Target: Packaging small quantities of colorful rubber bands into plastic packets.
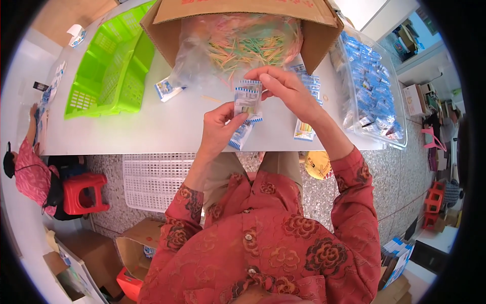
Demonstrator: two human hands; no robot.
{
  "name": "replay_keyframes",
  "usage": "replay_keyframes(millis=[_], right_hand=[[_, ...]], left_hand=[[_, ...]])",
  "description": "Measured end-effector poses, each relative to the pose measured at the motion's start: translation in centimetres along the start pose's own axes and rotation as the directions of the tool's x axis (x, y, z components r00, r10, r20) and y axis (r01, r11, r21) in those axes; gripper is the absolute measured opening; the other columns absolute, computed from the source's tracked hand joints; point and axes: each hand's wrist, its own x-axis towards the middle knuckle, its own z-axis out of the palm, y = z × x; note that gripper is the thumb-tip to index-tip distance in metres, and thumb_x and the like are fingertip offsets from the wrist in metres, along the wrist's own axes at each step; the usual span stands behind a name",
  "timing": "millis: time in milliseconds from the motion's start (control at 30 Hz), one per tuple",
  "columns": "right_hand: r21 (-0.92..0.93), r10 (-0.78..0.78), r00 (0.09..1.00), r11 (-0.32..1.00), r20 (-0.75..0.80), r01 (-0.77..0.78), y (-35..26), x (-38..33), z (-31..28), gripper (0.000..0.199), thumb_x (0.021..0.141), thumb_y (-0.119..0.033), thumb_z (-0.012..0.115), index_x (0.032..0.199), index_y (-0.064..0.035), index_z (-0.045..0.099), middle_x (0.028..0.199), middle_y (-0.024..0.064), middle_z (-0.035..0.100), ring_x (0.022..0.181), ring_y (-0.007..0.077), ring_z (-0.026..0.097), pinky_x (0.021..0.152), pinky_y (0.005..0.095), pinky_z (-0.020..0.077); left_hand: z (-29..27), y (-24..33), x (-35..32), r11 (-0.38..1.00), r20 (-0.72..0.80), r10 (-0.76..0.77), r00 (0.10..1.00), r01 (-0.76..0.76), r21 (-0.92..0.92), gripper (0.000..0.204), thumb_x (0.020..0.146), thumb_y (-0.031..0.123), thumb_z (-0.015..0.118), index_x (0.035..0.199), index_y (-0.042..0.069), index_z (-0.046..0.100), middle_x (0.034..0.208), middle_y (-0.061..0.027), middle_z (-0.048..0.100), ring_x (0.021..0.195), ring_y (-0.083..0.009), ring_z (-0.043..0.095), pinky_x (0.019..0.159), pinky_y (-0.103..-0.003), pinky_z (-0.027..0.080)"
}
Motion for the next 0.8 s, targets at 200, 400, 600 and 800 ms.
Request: replay_keyframes(millis=[200,400,600,800], right_hand=[[0.026,0.064,0.998,0.998,0.005,-0.064,2.6,-0.8,0.7,0.017,0.092,-0.017,0.058,0.099,-0.0024,0.062,0.084,-0.0034,0.060,0.075,0.0028,0.051,0.068,0.0203,0.0435],[-0.005,-0.026,0.993,1.000,-0.111,0.026,2.6,-1.1,0.9,0.014,0.092,-0.016,0.058,0.093,-0.0024,0.061,0.080,-0.0040,0.058,0.073,0.0030,0.051,0.067,0.0205,0.0433],[0.204,0.037,0.997,0.979,-0.066,-0.023,3.4,-1.7,2.2,0.018,0.088,-0.010,0.062,0.104,-0.0007,0.061,0.095,-0.0003,0.064,0.083,0.0057,0.057,0.075,0.0230,0.0480],[0.134,0.097,0.993,0.986,0.061,-0.104,3.9,-2.2,2.6,0.030,0.085,-0.008,0.065,0.113,-0.0005,0.059,0.104,0.0037,0.064,0.090,0.0076,0.058,0.079,0.0252,0.0490]], left_hand=[[0.1,0.8,-0.2,0.992,-0.049,0.036,0.998,-0.041,-0.115,0.021,0.087,0.007,0.062,0.105,-0.002,0.064,0.078,-0.0007,0.065,0.068,-0.0024,0.055,0.063,-0.019,0.046],[-0.8,0.6,-0.3,0.993,-0.101,0.081,0.992,-0.072,0.096,0.018,0.091,0.008,0.057,0.102,-0.006,0.062,0.086,-0.0032,0.064,0.076,-0.0051,0.056,0.069,-0.019,0.045],[-0.1,0.7,-0.7,0.996,-0.115,0.080,0.990,-0.075,0.045,0.015,0.090,0.006,0.058,0.098,-0.006,0.062,0.084,-0.0024,0.064,0.075,-0.0053,0.056,0.069,-0.019,0.045],[-0.6,0.0,-1.4,0.999,-0.039,0.034,0.999,-0.034,0.004,0.015,0.082,0.004,0.068,0.094,-0.003,0.063,0.083,-0.0032,0.066,0.074,-0.0062,0.059,0.067,-0.021,0.048]])
